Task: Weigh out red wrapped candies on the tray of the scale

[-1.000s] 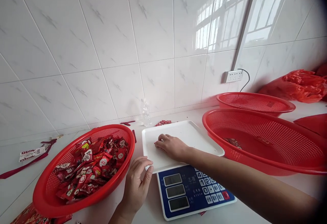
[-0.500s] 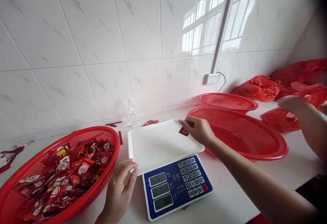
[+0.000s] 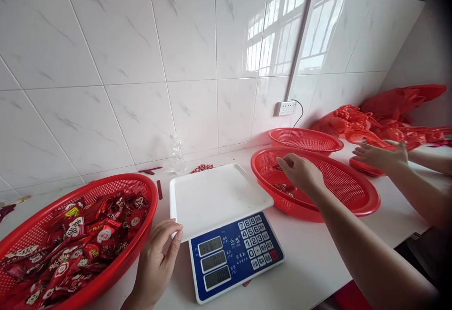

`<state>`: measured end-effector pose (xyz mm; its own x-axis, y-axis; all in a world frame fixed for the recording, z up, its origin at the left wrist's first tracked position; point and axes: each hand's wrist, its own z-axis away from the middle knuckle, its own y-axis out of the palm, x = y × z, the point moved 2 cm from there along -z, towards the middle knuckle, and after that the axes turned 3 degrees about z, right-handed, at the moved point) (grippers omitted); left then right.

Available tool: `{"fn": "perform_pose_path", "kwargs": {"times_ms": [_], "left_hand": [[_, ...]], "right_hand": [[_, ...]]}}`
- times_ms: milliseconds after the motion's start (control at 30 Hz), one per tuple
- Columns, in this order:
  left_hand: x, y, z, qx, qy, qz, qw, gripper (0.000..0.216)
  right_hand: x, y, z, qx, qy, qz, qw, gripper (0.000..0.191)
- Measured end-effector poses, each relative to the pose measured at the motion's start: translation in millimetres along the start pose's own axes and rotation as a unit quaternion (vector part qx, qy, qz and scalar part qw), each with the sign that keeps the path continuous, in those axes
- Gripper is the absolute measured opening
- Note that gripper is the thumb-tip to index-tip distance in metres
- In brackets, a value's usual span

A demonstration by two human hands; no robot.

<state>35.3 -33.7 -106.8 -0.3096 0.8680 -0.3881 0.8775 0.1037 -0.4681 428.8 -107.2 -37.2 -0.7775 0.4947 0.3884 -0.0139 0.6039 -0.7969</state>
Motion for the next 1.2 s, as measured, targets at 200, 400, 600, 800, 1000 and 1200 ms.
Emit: {"fn": "perform_pose_path", "kwargs": {"times_ms": [200, 400, 600, 800, 1000, 1200], "left_hand": [[1, 0, 1, 0.005, -0.003, 0.001, 1.000, 0.012], [-1, -2, 1, 0.011, -0.007, 0.008, 1.000, 0.012], [-2, 0, 0, 0.010, -0.015, 0.016, 1.000, 0.010], [-7, 1, 2, 0.019, -0.042, 0.033, 0.998, 0.011], [-8, 3, 1, 0.018, -0.065, 0.063, 0.996, 0.010], [-5, 3, 4, 0.004, -0.075, 0.046, 0.996, 0.010]], "right_hand": [[1, 8, 0, -0.002, -0.037, 0.025, 0.999, 0.028], [1, 14, 2, -0.011, -0.047, 0.057, 0.997, 0.032], [9, 14, 11, -0.037, -0.063, 0.063, 0.995, 0.039], [40, 20, 36, -0.041, -0.127, -0.011, 0.991, 0.035], [102, 52, 103, 0.057, -0.244, -0.171, 0.953, 0.044], [135, 59, 144, -0.029, -0.399, -0.251, 0.881, 0.025]]}}
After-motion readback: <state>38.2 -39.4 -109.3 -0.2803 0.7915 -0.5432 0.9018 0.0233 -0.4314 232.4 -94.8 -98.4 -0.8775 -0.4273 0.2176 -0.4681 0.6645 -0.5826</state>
